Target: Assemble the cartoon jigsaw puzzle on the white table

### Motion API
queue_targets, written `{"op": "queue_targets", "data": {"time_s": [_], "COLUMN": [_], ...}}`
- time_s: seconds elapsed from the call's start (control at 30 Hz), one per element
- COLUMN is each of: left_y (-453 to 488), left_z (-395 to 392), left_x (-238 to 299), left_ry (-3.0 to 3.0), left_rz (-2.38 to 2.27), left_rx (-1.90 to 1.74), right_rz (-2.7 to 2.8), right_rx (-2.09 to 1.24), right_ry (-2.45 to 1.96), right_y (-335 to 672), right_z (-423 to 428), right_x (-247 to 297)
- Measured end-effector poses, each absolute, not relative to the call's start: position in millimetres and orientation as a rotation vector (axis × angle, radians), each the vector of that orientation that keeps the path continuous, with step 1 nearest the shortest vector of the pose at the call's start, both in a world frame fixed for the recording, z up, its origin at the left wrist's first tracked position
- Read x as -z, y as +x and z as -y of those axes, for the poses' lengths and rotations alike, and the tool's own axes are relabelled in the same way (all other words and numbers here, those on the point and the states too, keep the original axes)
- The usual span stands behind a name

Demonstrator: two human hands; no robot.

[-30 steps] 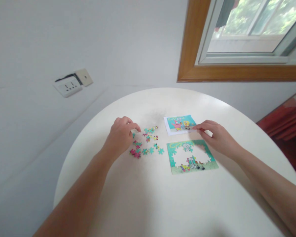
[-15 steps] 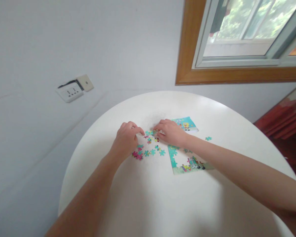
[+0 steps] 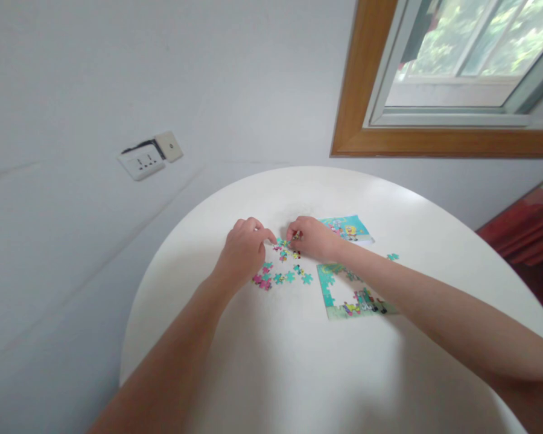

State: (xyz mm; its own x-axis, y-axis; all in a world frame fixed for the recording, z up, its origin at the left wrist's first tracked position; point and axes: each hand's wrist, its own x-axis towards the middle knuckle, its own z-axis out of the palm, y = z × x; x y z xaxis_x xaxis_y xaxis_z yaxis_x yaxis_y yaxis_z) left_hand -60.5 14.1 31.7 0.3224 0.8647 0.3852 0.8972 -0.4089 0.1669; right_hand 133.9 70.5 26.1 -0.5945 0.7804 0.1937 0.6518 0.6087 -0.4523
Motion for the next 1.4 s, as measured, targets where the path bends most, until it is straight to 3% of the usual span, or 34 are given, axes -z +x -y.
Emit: {"op": "queue_targets", "data": {"time_s": [0.23,0.33,0.57,0.87,1.2,1.4], "left_y": [-51,-34,16,59,80,80], "left_z": [-12,-6,19,30,33,42], "left_x": [-35,-38,-41,-45,-34,-25], "left_ry": [-2.541,-2.708,-3.057,-3.137,-2.791,-2.858], "left_rz": [1.611,1.584,1.426,1.617,1.706,1.509], "left_rx": [0.763,0.885,1.105,1.214,1.339,1.233], "right_rz": [2.03,1.905,1.859,1.996,1.608,1.5], "right_rx": [-1.414,-1.577,-1.478,-1.173,-1.412,-1.514], "right_ry": [-1.02,-0.942,-0.971,-1.024,-0.991,-0.92], "right_y": [152,175,230,265,270,271], "right_z": [-68,-60,-28,10,17,19], "right_x": [-39,-54,-69,-68,-43,-40]}}
